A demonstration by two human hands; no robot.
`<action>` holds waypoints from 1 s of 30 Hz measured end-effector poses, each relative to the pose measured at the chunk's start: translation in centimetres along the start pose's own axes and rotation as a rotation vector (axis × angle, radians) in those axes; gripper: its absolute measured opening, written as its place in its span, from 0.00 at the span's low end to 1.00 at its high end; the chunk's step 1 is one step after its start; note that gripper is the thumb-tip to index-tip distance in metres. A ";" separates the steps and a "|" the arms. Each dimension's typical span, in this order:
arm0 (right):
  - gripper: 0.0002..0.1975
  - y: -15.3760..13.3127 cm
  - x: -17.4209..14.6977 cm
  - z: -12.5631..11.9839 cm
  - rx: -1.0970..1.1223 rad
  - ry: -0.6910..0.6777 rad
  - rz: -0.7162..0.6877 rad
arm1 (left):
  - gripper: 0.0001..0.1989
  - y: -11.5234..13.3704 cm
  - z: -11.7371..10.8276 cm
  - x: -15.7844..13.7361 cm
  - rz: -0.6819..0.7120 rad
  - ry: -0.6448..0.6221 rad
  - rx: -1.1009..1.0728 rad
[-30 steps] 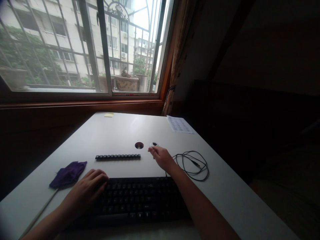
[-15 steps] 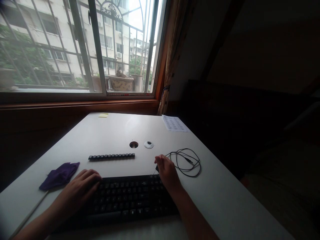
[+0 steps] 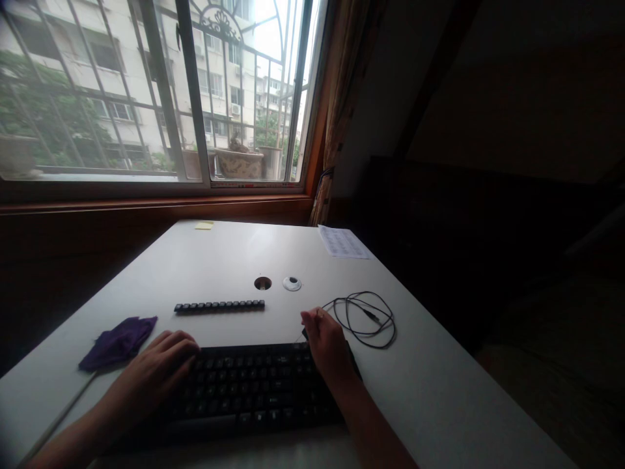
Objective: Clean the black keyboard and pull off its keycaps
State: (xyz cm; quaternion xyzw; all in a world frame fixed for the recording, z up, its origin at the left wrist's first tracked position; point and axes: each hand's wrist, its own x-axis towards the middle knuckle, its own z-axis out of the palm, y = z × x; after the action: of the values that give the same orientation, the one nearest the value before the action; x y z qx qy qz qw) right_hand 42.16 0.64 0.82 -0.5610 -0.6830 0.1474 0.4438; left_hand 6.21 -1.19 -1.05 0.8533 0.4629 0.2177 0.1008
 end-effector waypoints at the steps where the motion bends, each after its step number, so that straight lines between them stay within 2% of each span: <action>1: 0.20 0.1 -0.1 0.0 -0.006 0.010 -0.007 | 0.08 0.0 0.0 0.0 0.003 0.001 -0.001; 7: 0.20 0.4 -0.4 -0.3 -0.066 0.031 -0.041 | 0.07 0.3 0.0 0.1 0.007 0.019 -0.004; 16: 0.18 0.5 -0.6 -0.3 -0.083 0.064 0.004 | 0.07 0.3 0.0 0.0 -0.002 0.013 -0.002; 30: 0.20 0.1 -1.0 0.4 -0.295 0.097 -0.061 | 0.07 0.3 0.0 0.0 0.013 0.026 0.002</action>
State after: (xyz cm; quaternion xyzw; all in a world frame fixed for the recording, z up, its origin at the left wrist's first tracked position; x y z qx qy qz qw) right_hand 41.87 -0.14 0.10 -0.6055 -0.6917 0.0048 0.3936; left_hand 6.41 -1.32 -0.96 0.8534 0.4590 0.2289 0.0926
